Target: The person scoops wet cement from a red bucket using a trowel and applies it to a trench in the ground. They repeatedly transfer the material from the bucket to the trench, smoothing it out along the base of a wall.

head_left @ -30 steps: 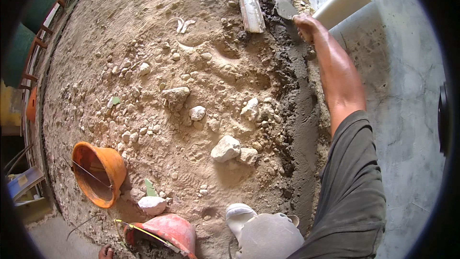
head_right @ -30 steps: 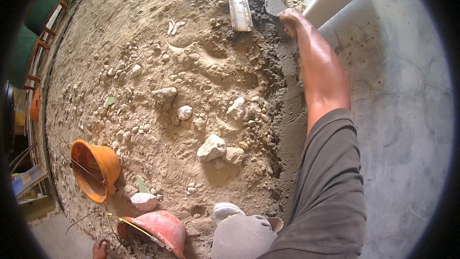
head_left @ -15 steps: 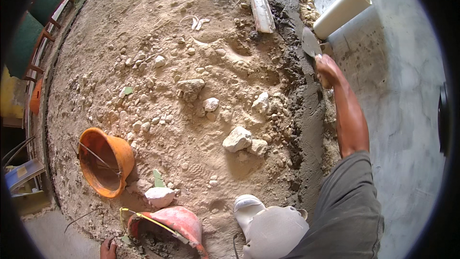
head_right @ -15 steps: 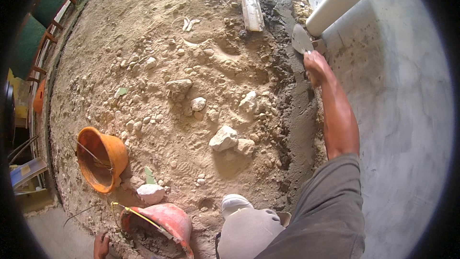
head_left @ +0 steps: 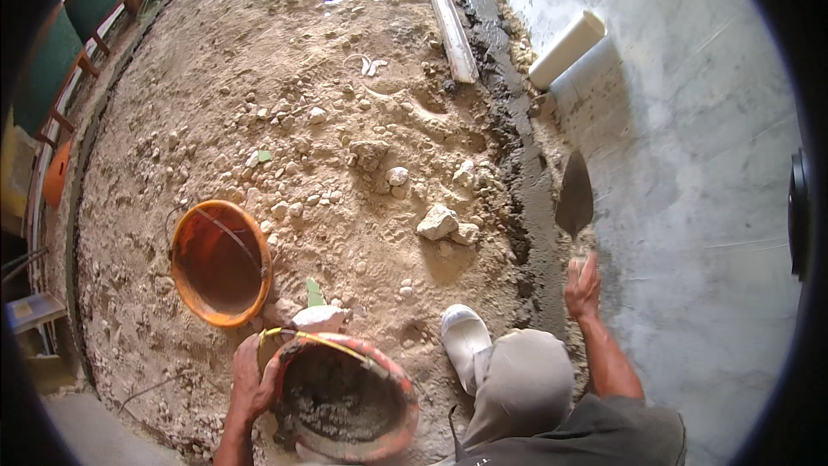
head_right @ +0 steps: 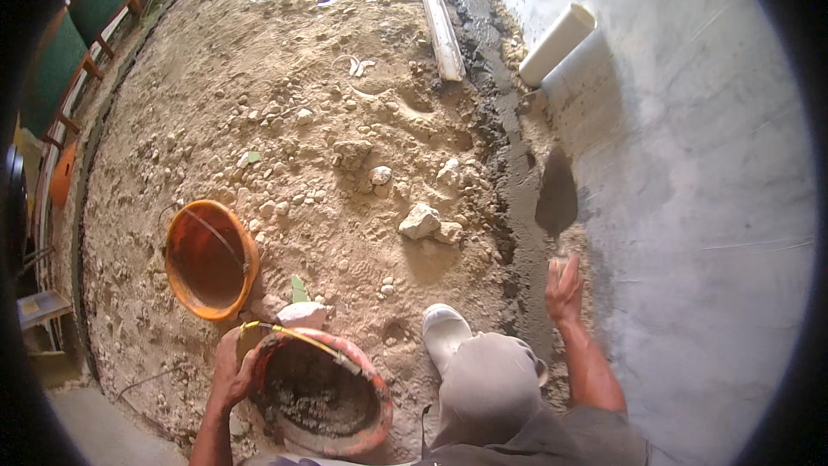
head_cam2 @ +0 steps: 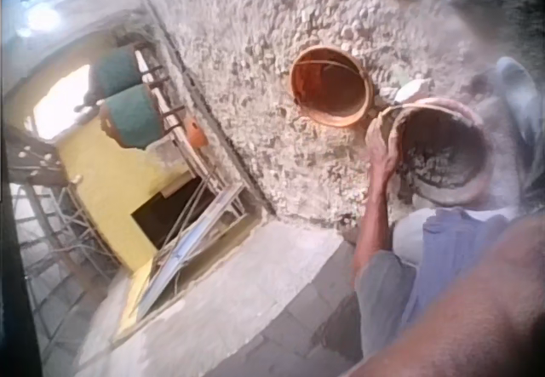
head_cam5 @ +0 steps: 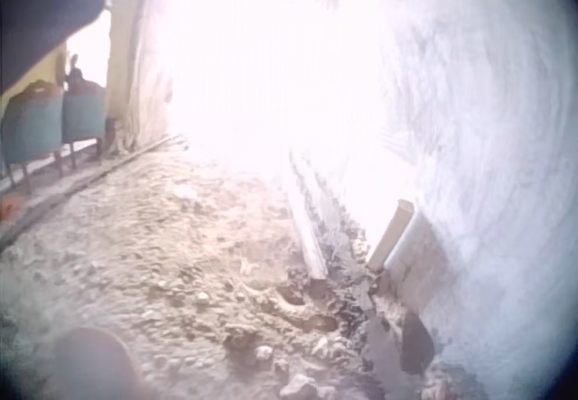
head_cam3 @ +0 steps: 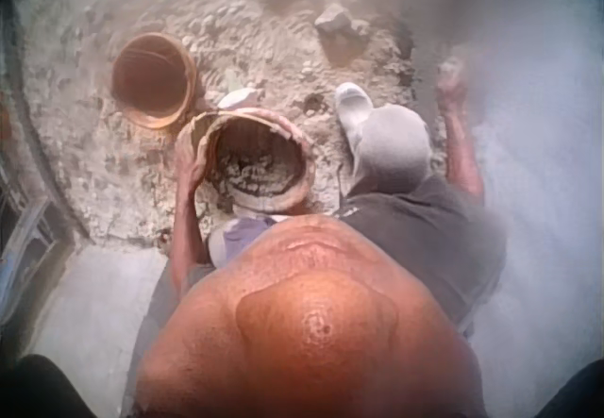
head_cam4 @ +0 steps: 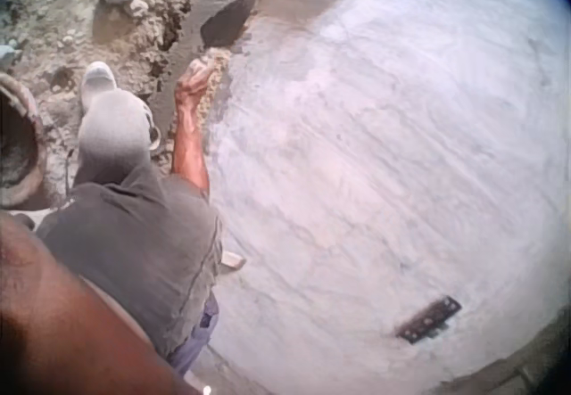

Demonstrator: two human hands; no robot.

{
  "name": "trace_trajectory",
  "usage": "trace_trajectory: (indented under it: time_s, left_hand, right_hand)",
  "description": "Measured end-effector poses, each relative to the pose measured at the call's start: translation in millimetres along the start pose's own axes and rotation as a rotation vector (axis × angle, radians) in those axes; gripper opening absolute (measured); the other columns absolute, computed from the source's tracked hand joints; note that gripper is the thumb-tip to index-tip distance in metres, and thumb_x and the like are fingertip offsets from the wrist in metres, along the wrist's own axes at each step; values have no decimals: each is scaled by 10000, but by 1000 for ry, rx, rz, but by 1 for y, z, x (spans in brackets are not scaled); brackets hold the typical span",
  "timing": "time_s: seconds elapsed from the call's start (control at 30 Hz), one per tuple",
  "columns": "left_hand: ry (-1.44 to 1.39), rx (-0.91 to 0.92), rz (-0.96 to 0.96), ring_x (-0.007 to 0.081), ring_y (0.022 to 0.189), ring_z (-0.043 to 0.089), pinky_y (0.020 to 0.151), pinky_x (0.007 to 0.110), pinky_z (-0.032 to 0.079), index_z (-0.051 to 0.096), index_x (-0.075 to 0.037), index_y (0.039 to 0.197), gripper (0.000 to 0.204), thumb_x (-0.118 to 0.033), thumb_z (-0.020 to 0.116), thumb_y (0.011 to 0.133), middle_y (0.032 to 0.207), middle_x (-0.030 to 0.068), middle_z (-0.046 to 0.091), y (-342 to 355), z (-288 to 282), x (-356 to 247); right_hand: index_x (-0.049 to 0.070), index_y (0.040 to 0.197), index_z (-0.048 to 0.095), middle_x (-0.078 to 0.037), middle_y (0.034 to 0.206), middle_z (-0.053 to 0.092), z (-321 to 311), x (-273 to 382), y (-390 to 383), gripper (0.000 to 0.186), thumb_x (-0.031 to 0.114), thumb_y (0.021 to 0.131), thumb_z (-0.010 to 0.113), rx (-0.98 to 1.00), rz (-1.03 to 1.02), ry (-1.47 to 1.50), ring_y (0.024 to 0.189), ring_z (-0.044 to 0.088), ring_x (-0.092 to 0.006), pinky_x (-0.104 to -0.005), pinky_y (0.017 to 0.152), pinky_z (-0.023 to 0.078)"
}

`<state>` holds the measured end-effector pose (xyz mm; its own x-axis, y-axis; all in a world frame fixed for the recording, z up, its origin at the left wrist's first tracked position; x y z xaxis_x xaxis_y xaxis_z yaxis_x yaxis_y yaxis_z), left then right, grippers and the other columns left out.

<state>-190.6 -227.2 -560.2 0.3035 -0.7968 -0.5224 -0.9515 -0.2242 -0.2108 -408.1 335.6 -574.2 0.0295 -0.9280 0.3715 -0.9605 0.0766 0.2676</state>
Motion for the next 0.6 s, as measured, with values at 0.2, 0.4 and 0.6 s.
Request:
trace_trajectory:
  time_s: [0.2, 0.4, 0.6]
  left_hand:
    - [-320, -101, -285, 350, 646, 618, 600, 432, 470, 568, -5, 918, 260, -227, 607, 788, 707, 204, 611, -24, -44, -58]
    - [-1, 632, -218, 371, 852, 632, 760, 430, 498, 685, -30, 856, 448, -446, 629, 698, 857, 206, 655, -132, -60, -131]
    - [-174, 544, -503, 340, 943, 621, 818, 419, 486, 690, -78, 942, 469, -467, 564, 713, 954, 184, 658, -168, -151, -214]
  right_hand:
    - [-30, 1172, 393, -334, 902, 555, -141, 18, -82, 437, 308, 904, 468, 352, 235, -52, 820, 521, -517, -535, 706, 407]
    - [-25, 1040, 535, -241, 985, 602, -270, 9, -156, 393, 329, 918, 415, 454, 192, -42, 958, 542, -452, -490, 905, 373]
    - [-21, 1029, 530, -236, 964, 600, -343, 113, -42, 381, 322, 871, 481, 649, 126, -158, 945, 545, -438, -489, 867, 396]
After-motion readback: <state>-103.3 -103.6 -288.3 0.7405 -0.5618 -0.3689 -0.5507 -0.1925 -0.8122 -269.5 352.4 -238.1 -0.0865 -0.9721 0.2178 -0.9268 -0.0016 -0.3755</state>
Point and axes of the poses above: each hand's wrist, its own y-axis towards the middle knuckle, its own z-axis out of the palm, x = y × z, the point moved 4 cm from there along y, towards the middle knuckle
